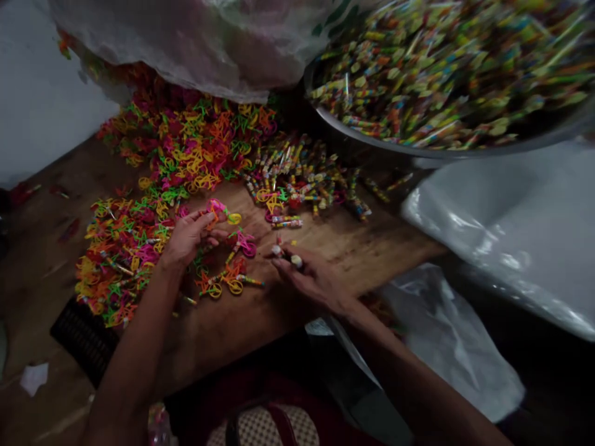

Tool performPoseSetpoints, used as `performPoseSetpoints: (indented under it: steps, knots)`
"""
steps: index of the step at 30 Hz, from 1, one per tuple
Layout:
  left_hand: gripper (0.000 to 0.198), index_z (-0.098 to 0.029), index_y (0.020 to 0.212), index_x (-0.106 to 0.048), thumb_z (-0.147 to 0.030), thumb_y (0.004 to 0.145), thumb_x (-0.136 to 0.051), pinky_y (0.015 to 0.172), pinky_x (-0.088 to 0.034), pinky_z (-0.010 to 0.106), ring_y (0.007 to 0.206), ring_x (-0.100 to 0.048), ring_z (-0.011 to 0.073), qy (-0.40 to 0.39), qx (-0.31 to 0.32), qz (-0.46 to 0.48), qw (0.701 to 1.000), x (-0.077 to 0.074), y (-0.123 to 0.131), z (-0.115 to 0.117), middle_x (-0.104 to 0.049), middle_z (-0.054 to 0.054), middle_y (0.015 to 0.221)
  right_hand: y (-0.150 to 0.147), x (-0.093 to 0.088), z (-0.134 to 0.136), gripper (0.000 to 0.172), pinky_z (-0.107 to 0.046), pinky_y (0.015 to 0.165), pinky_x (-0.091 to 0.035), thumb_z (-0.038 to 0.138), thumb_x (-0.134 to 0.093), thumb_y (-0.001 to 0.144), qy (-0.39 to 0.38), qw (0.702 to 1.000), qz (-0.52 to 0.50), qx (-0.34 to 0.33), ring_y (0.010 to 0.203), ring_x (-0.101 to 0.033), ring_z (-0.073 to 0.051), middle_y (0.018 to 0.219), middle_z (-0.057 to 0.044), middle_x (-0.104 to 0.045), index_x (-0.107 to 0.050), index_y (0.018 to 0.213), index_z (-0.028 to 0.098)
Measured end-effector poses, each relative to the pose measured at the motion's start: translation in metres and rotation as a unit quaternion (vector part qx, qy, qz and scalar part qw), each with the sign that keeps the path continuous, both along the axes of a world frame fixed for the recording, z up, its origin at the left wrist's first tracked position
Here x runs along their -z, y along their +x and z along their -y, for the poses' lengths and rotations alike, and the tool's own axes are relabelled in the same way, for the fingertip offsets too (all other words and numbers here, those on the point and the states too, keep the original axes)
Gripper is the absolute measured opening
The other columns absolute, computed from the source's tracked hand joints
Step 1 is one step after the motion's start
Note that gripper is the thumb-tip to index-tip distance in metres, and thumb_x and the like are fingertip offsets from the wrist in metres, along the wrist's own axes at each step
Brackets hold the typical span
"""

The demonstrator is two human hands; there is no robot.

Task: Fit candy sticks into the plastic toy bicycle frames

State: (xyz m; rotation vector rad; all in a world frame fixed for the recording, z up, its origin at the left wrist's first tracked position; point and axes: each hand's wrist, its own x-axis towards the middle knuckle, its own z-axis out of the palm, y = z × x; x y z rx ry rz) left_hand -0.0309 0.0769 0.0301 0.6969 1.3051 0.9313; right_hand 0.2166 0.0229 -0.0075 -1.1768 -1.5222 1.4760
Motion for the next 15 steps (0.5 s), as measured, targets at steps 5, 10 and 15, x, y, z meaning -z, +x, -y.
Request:
performPoseSetpoints:
  steps: [5, 10, 15]
  knots:
    - [0.018, -0.011, 0.086, -0.067, -0.023, 0.08, -0.078, 0.05, -0.052, 0.016, 0.057, -0.066, 0.0093, -0.061, 0.006, 0.038, 0.997, 0.003, 0.012, 0.026, -0.072, 0.004, 0.076, -0.025, 0.006, -0.018, 0.035, -0.025, 0.061, -0.045, 0.047, -0.068, 0.082, 0.061, 0.995, -0.035, 0.069, 0.07, -0.058, -0.014, 0.085, -0.003, -0.067, -0.064, 0.103, 0.019]
    - [0.028, -0.01, 0.085, -0.069, -0.027, 0.071, -0.086, 0.053, -0.051, 0.016, 0.057, -0.062, 0.0078, -0.062, 0.04, 0.107, 0.992, 0.004, 0.021, 0.042, -0.068, 0.002, 0.069, -0.037, 0.005, -0.018, 0.027, -0.028, 0.073, -0.046, 0.026, -0.061, 0.084, 0.194, 0.97, 0.134, -0.051, 0.085, -0.067, -0.02, 0.099, -0.008, -0.075, -0.068, 0.11, 0.019]
    - [0.029, -0.011, 0.08, -0.068, -0.027, 0.067, -0.088, 0.043, -0.045, 0.016, 0.046, -0.056, 0.0068, -0.073, 0.09, 0.059, 0.991, 0.011, 0.016, 0.048, -0.067, 0.001, 0.064, -0.036, -0.005, -0.003, 0.028, -0.03, 0.06, -0.03, 0.021, -0.052, 0.088, 0.223, 0.881, 0.417, 0.004, 0.08, -0.065, -0.022, 0.101, -0.013, -0.075, -0.069, 0.109, 0.016]
